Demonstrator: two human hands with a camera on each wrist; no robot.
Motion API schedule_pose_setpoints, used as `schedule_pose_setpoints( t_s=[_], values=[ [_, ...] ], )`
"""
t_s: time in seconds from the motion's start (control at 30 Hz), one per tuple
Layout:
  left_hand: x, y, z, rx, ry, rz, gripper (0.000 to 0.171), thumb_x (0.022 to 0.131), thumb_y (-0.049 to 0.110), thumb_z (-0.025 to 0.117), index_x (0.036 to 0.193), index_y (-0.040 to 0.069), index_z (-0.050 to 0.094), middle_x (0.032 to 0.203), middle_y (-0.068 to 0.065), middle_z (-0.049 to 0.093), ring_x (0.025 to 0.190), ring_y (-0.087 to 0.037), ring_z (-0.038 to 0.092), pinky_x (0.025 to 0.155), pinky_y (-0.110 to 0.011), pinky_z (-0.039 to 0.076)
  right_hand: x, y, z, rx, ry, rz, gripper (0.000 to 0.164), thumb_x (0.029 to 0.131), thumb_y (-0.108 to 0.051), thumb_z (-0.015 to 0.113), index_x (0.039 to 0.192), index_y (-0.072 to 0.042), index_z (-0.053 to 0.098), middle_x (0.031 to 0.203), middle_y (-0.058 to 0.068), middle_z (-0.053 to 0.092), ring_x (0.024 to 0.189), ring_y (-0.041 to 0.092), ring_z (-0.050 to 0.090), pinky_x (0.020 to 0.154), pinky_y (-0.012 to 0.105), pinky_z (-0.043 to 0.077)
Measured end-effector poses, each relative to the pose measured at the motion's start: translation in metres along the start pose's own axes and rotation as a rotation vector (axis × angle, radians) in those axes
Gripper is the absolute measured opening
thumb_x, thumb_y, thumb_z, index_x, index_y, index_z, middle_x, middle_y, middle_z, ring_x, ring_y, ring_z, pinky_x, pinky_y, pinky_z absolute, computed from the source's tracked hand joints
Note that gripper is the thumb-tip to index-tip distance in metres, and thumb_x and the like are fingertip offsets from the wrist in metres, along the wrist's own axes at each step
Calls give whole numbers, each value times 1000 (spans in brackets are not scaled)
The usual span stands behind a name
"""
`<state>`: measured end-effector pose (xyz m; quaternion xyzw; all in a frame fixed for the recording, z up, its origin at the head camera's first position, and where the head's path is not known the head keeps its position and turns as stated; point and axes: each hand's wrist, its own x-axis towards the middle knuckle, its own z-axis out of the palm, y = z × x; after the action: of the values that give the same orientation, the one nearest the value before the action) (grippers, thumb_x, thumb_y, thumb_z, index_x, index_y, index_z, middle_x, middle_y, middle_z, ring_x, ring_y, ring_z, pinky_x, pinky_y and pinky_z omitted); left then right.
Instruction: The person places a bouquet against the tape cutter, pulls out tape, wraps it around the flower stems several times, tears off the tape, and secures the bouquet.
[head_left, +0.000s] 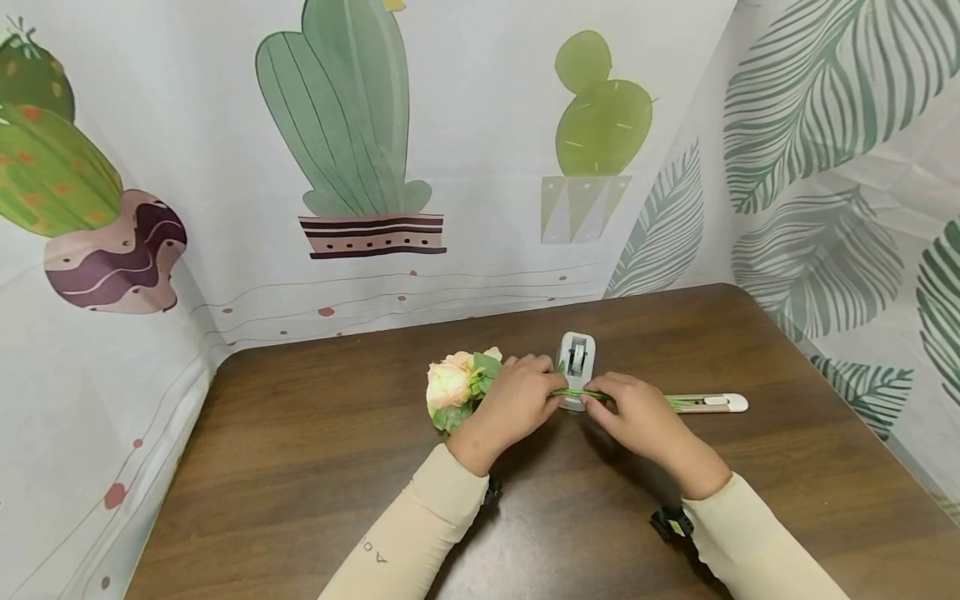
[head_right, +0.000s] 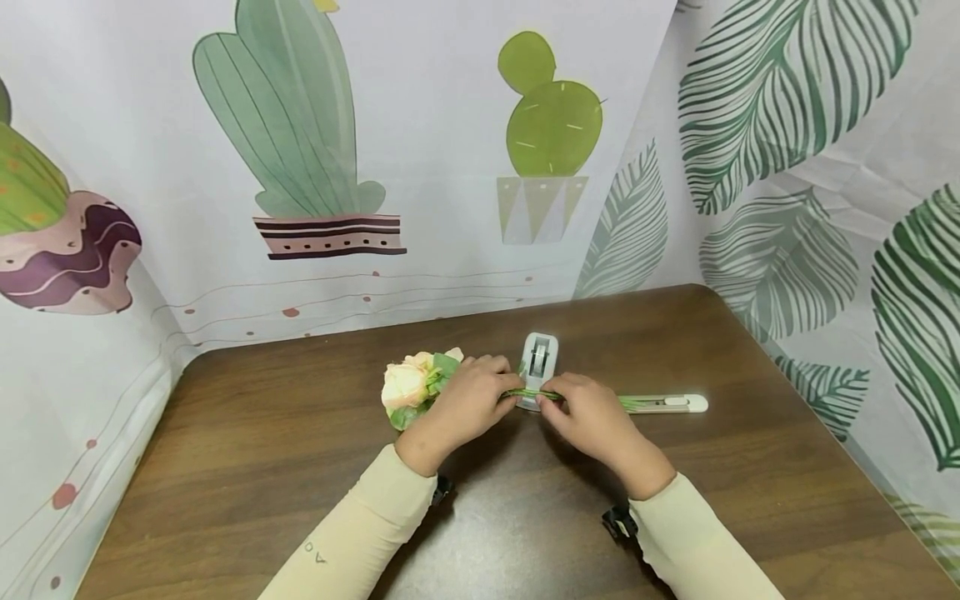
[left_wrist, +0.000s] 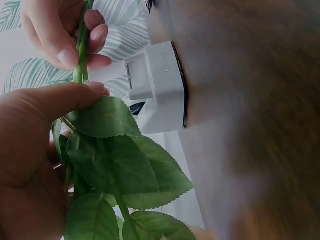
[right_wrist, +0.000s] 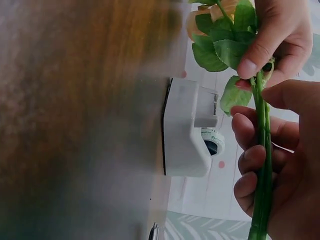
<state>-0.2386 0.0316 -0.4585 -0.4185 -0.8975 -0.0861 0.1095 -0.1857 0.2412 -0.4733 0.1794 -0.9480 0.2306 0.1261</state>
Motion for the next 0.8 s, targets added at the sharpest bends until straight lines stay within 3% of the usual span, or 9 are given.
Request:
schedule_pose_setpoints(
  t_s=[0.37, 0.47, 0.6, 0.7, 0.8],
  values=[
    [1, 3, 3, 63, 41, -15, 10, 96, 29, 68, 101, 24, 74, 99, 4, 56, 89, -16, 49, 77, -32, 41, 1, 0, -1, 32, -27, -4, 13, 99, -22, 66, 105, -14, 74, 95, -4, 70, 78, 7, 56, 70, 31, 50],
    [0, 3, 3, 49, 32, -38, 15, 94, 35, 68, 103, 24, 73, 106, 2, 55, 100, -18, 50, 83, -34, 42, 1, -1, 0, 24, -27, -15, 11, 98, -21, 67, 104, -14, 73, 95, -4, 70, 77, 6, 55, 69, 31, 50],
    [0, 2, 4, 49, 18, -64, 25, 93, 43, 67, 108, 24, 72, 128, -3, 56, 127, -23, 49, 97, -42, 45, 2, -1, 2, 6, -12, -38, 9, 96, -19, 70, 103, -14, 72, 93, -4, 69, 76, 7, 55, 68, 32, 49],
    [0, 2, 5, 56, -8, -86, 30, 94, 47, 64, 112, 23, 72, 141, -7, 53, 143, -27, 41, 110, -49, 40, 2, 0, 3, -8, 1, -51, 9, 95, -19, 71, 102, -14, 72, 93, -4, 68, 78, 8, 56, 70, 34, 49],
    [0, 1, 5, 49, -41, -103, 33, 95, 49, 62, 114, 23, 71, 145, -8, 52, 148, -30, 37, 117, -54, 35, 1, 1, 4, -19, 6, -56, 9, 95, -19, 72, 102, -14, 72, 92, -4, 68, 79, 9, 57, 71, 36, 50]
  ],
)
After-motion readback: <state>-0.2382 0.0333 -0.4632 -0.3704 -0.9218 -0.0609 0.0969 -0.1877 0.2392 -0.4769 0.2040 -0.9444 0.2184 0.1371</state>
